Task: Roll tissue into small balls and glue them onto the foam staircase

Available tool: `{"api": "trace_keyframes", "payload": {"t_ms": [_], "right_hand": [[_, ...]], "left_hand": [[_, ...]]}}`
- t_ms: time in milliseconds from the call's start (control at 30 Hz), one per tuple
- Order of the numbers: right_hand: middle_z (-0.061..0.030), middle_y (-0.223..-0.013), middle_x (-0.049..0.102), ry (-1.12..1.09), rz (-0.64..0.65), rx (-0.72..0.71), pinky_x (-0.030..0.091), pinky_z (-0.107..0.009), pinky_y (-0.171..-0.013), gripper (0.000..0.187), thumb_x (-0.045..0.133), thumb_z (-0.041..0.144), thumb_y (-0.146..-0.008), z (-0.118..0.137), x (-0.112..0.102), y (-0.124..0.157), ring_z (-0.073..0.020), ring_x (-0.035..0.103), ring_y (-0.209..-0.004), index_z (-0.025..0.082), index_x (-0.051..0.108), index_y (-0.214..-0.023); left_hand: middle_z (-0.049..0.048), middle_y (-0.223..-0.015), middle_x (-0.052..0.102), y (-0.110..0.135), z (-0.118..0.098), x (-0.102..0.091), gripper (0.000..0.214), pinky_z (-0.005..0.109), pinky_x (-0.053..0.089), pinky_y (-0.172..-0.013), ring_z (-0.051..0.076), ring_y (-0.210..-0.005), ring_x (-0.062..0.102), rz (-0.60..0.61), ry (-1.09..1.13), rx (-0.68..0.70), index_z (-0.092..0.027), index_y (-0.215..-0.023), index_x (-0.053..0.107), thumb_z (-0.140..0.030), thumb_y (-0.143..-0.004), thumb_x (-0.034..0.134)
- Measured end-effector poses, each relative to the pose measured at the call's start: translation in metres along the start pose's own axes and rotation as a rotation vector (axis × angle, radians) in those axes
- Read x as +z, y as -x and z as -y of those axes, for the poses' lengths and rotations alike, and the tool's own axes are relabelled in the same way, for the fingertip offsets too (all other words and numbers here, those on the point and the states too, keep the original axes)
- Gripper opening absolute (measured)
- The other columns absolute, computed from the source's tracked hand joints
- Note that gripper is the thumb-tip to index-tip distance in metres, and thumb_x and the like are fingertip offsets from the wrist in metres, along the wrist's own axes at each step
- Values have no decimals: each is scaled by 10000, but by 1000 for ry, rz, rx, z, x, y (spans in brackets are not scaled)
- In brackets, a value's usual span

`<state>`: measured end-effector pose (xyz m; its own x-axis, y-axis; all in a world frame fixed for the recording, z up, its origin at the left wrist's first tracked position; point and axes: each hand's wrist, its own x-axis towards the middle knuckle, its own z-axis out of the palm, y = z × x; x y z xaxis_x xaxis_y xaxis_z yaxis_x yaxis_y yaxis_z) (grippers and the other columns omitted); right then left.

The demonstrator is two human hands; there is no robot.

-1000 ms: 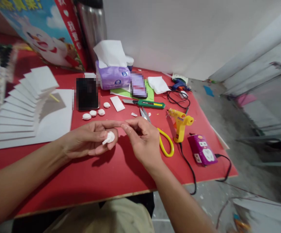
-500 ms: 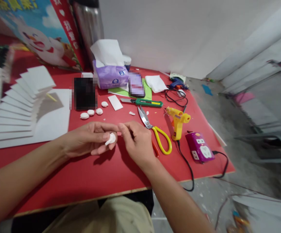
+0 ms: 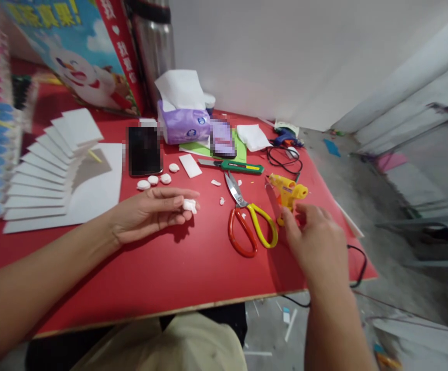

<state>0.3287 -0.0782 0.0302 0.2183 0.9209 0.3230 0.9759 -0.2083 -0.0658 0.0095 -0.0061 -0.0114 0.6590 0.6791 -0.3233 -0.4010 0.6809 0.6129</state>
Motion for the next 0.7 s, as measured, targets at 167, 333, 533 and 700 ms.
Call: {"api": "trace_keyframes", "payload": {"t_ms": [167,333,533,700], "right_hand": [[-188,-924,733,88,38,13,418,-393,-641,325,573,469,-948,-1,1,-9,-315,660,-780,173,706,-955],[-144,-879,736,56,45,-98,457,-399,-672,330,551,493,-960,25,-6,13,-306,673,-783,187,673,-960],[-248,-1086,708,225,274,-319,503,-499,-879,539,564,300,-903,35,14,10,-409,662,-1037,8,570,-1356],[-204,-1111,668,173,341,-328,508,-427,-829,506,548,321,-934,43,4,10,-341,673,-962,101,569,-1389]], "left_hand": [[116,-885,793,1,0,0,201,218,642,-752,151,-761,767,-15,17,18,-115,-1048,808,-69,-875,718],[113,-888,807,0,-1,3,207,235,647,-793,159,-781,784,-82,36,45,-101,-1025,796,-25,-843,733],[106,-988,810,-1,1,4,162,280,628,-924,218,-984,787,-75,12,71,-108,-940,783,-55,-789,809],[118,-941,808,-2,0,3,94,235,648,-813,176,-846,791,-70,23,78,-93,-938,793,-73,-857,749]]}}
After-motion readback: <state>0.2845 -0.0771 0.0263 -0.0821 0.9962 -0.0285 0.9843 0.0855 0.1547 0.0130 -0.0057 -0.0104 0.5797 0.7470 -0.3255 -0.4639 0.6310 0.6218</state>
